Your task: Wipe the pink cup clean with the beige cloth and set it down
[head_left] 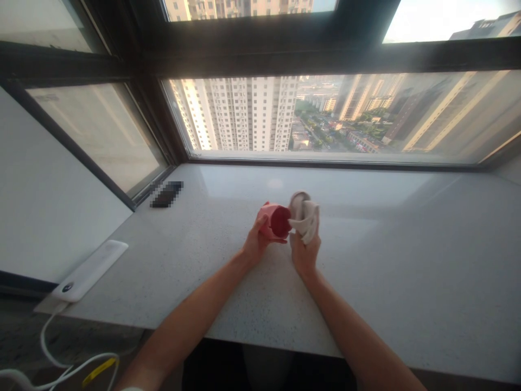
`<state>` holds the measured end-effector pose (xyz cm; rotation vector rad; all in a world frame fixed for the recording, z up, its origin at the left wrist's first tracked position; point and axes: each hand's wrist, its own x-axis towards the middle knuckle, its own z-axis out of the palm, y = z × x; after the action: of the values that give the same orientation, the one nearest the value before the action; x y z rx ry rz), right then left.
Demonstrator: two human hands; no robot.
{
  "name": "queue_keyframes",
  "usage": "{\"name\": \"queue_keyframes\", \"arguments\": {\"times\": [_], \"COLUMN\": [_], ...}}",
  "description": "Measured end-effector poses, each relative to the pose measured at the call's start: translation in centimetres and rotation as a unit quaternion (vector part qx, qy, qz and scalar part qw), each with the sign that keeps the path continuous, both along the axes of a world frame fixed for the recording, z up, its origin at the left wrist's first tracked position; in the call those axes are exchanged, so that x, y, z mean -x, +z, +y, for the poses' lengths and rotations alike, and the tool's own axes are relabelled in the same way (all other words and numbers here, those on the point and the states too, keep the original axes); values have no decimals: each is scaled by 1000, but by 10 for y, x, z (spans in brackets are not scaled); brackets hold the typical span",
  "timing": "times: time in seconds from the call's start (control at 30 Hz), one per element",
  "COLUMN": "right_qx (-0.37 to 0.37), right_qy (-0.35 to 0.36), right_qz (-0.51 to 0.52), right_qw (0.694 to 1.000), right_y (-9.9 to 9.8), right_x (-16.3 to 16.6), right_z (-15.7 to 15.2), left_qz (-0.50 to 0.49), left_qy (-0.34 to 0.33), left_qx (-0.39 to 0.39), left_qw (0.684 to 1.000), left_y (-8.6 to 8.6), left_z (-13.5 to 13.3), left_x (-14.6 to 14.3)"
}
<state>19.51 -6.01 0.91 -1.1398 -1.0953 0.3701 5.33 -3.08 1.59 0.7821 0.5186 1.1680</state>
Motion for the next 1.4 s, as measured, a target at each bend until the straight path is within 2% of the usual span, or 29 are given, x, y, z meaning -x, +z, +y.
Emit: {"name": "queue_keyframes", "arguments": {"times": [0.07, 0.13, 0.27, 0.37, 0.47, 0.53, 0.57, 0.6, 0.7, 0.77, 0.83, 0.93, 1.0, 1.07, 1.17, 1.23, 1.4], "right_qx": [-28, -19, 89, 131, 138, 156, 162, 164, 142, 143, 159, 162, 148, 150, 163, 167, 155], "right_qy": [62, 125, 173, 159, 155, 174, 176, 168, 111, 104, 117, 128, 128, 131, 162, 171, 129], "right_qz": [-75, -77, 107, 248, 346, 380, 382, 373, 277, 196, 173, 249, 282, 247, 148, 144, 268], "right_qw": [995, 989, 975, 947, 915, 895, 893, 898, 944, 965, 965, 946, 939, 948, 962, 960, 942], "right_y": [3, 4, 7, 11, 17, 20, 20, 20, 18, 19, 21, 27, 27, 25, 22, 24, 29], "right_x": [11, 24, 40, 35, 24, 20, 20, 21, 30, 33, 33, 28, 26, 25, 23, 23, 23], "right_z": [-9, -16, -19, -11, -1, 2, 1, -1, -12, -17, -17, -11, -11, -14, -19, -19, -11], "left_qz": [11, 34, 137, 257, 344, 374, 372, 352, 206, 134, 143, 217, 234, 214, 171, 170, 230], "left_qy": [46, 94, 147, 177, 152, 134, 129, 127, 102, 73, 61, 89, 104, 103, 67, 67, 96], "left_qx": [-39, -95, -226, -334, -457, -490, -478, -447, -262, -159, -152, -280, -333, -300, -191, -181, -363], "left_qw": [998, 990, 953, 889, 806, 776, 785, 812, 937, 975, 976, 931, 907, 924, 964, 966, 898], "left_y": [3, 5, 0, -10, -12, -8, -5, -2, 4, 5, 5, 6, 6, 7, 9, 12, 17], "left_z": [-3, -6, -5, 1, 3, 0, -3, -6, -14, -17, -18, -19, -19, -19, -19, -20, -23], "left_x": [-2, -3, 2, 6, 9, 8, 7, 6, -2, -5, -4, 1, 1, -1, -4, -3, 6]}}
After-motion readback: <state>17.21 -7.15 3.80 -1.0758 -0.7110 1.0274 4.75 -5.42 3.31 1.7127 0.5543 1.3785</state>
